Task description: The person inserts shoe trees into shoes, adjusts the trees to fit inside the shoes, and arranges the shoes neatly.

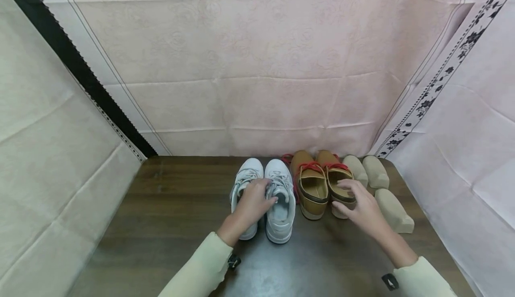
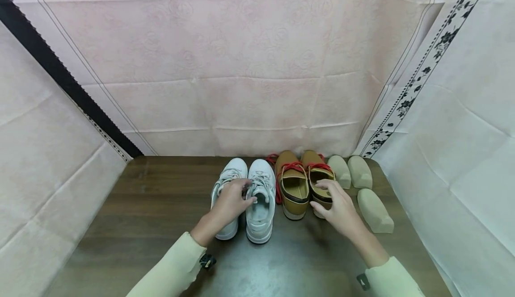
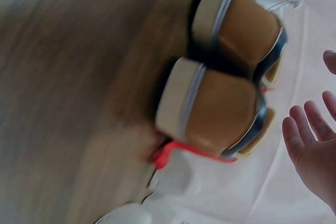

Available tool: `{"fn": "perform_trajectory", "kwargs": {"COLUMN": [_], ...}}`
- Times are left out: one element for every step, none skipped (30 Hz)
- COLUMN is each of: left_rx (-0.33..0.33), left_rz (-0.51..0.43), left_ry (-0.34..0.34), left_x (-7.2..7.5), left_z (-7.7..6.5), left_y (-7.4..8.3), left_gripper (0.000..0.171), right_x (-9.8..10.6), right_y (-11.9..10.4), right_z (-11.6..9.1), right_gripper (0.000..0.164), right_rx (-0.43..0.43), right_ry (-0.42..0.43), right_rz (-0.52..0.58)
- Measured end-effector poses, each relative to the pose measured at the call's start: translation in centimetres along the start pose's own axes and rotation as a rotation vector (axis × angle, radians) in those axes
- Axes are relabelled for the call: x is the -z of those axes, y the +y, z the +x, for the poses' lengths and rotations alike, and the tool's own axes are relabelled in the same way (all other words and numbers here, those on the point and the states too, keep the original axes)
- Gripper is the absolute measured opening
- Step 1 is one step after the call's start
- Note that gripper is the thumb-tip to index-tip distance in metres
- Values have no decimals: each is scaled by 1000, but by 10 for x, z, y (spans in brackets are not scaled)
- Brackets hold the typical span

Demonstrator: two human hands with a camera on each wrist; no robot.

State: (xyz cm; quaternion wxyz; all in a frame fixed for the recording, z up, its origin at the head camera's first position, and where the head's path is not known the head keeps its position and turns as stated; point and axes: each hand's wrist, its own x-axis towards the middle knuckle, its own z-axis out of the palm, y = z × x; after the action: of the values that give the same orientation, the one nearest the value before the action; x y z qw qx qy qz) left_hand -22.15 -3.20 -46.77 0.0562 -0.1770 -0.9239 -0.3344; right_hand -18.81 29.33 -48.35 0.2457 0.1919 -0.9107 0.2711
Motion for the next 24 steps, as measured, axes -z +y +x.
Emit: {"fn": "perform_trajectory", "kwargs": {"left_rx": [0,1,5,6,10,13,15,24,33,36,40,45,50,54,53,53,54,53,50,45,39,32,25,19], "left_rz": [1,0,0,2,8,15,22,22,25,38,51,62,69,78,88,96,97,95,93,97,99,100,100,99], "left_ry": [0,-1,-6,-10,-16,-20,-23,-27,-32,-36,-39,-40,-42,-46,-50,-52,-52,-51,-48,-45,-41,-34,-28,-23], "left_x": [-1,-1,-1,-2,-2,-3,-3,-4,-4,-5,-6,-6,-6,-7,-7,-7,-7,-7,-7,-7,-7,-7,-6,-6], "left_z": [1,1,2,3,4,4,5,5,5,5,5,5,4,4,3,3,2,2,2,2,2,2,2,2], "left_y": [0,0,0,0,0,0,0,0,0,0,1,1,1,2,3,3,4,4,4,4,5,5,5,4], "left_gripper": [44,43,42,42,41,41,40,41,42,43,45,46,47,48,48,48,46,44,42,40,38,36,34,33], "right_x": [1,2,3,4,6,7,8,10,12,13,15,17,19,21,23,26,28,30,33,35,37,39,41,43], "right_y": [4,8,11,15,18,21,24,26,29,32,34,37,40,42,45,47,50,52,54,56,58,60,62,64], "right_z": [-2,-4,-7,-9,-11,-13,-15,-17,-18,-19,-20,-22,-23,-24,-26,-29,-31,-33,-36,-38,-40,-42,-43,-45], "right_gripper": [58,58,58,58,58,57,57,57,57,57,57,57,57,57,58,59,59,59,59,59,59,59,59,58], "right_rx": [-4,-8,-13,-18,-20,-23,-23,-25,-25,-22,-21,-21,-21,-26,-32,-45,-58,-70,-84,-97,-108,-119,-128,-139], "right_ry": [9,15,19,24,28,31,33,33,36,41,44,47,50,53,58,61,59,58,55,51,45,38,29,20], "right_rz": [-3,0,6,18,30,39,47,54,55,49,28,5,-18,-36,-55,-73,-90,-95,-96,-100,-108,-117,-121,-125]}}
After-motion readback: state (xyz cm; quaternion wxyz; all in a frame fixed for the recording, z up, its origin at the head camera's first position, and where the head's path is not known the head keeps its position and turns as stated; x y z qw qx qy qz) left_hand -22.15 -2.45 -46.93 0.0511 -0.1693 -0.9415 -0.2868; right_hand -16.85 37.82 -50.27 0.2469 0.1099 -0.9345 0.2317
